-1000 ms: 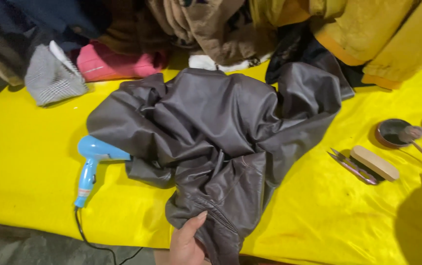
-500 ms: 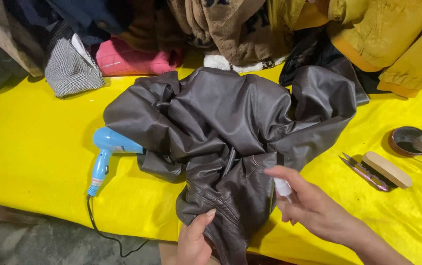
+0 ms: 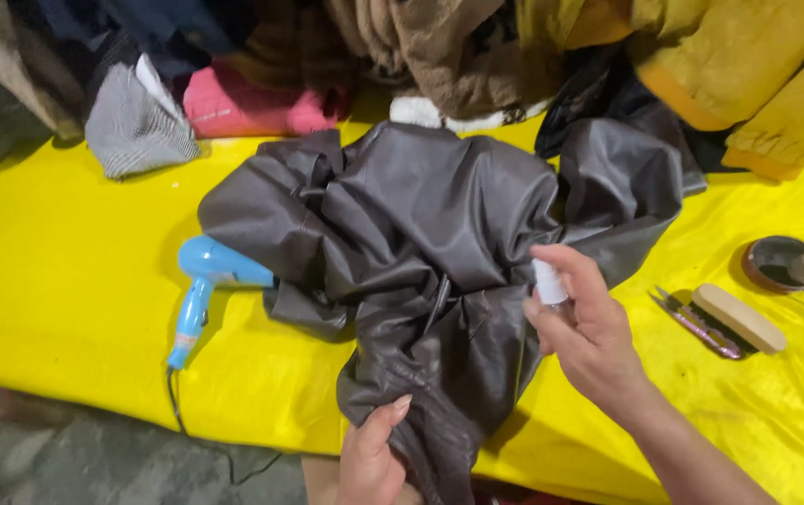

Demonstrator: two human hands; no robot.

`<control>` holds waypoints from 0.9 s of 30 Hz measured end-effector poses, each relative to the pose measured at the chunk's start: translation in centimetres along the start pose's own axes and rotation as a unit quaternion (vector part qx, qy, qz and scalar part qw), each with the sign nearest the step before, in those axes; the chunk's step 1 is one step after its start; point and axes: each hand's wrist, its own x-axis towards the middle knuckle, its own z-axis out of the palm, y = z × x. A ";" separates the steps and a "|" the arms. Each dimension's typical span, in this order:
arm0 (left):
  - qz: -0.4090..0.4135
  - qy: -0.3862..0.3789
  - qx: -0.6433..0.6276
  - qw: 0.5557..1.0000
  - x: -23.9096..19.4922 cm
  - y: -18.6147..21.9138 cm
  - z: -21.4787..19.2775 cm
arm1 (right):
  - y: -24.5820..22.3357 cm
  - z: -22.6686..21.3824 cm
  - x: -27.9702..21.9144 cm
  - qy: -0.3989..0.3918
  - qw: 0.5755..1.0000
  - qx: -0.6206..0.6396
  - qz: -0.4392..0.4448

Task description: The person repairs a tear on a dark leather jacket laid on a yellow surface. They apply a liquid from a spray bottle, rub the area with a sponge, use scissors to trim the torn edge, and apply heat with a blue hairdryer. The person repeats the process on a second tear on the jacket sleeve.

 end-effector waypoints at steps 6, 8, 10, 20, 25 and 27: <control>-0.028 0.069 0.036 0.997 -0.8 1.1 1.7 | 3.3 0.4 0.8 -0.131 0.971 -0.186 -0.071; -0.091 0.040 -0.029 0.995 -1.4 1.7 1.9 | -3.0 -2.7 1.8 -0.014 0.996 -0.083 0.043; -0.094 0.045 -0.049 0.993 -0.7 0.7 1.1 | -2.8 -2.3 1.4 0.019 0.999 -0.040 -0.018; -0.077 0.114 -0.100 0.985 2.3 -2.2 0.6 | -1.3 -0.7 2.6 -0.017 0.998 -0.053 -0.023; -0.125 0.139 -0.093 0.978 -3.2 1.6 6.4 | 1.1 0.6 3.0 -0.158 0.970 -0.134 0.129; -0.173 0.150 -0.083 0.970 -6.0 4.3 9.3 | 2.3 0.2 3.4 -0.143 0.978 -0.091 0.121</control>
